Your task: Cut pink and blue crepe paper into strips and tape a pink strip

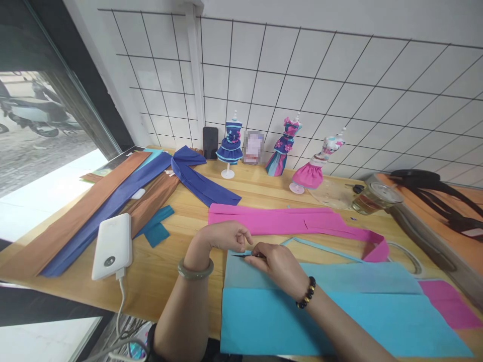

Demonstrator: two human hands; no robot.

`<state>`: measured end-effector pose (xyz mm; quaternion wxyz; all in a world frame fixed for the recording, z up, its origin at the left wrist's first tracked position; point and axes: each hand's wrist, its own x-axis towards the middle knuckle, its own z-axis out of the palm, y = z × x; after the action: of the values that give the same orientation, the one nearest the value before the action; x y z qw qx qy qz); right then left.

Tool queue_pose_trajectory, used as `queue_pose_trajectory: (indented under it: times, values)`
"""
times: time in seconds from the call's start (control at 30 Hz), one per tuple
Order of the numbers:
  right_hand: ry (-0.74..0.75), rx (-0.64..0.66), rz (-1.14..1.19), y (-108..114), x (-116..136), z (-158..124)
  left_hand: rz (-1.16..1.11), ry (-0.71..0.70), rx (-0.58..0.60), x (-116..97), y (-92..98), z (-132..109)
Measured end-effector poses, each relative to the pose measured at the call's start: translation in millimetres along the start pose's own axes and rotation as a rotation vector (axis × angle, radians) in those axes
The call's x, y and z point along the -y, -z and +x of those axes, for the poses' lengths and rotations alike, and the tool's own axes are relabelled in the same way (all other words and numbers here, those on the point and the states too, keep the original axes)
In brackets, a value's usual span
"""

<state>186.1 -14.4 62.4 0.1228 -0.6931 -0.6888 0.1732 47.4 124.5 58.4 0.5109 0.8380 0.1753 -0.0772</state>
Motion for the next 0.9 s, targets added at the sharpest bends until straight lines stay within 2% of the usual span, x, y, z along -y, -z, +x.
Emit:
queue_pose_trajectory:
  times: [0.67, 0.9]
  values:
    - [0.001, -0.026, -0.004, -1, 7, -1, -0.025, 0.017, 0.005, -9, 1.9, -3]
    - [0.001, -0.029, 0.002, -4, 10, 1, -0.025, 0.013, -0.006, -6, 0.6, -2]
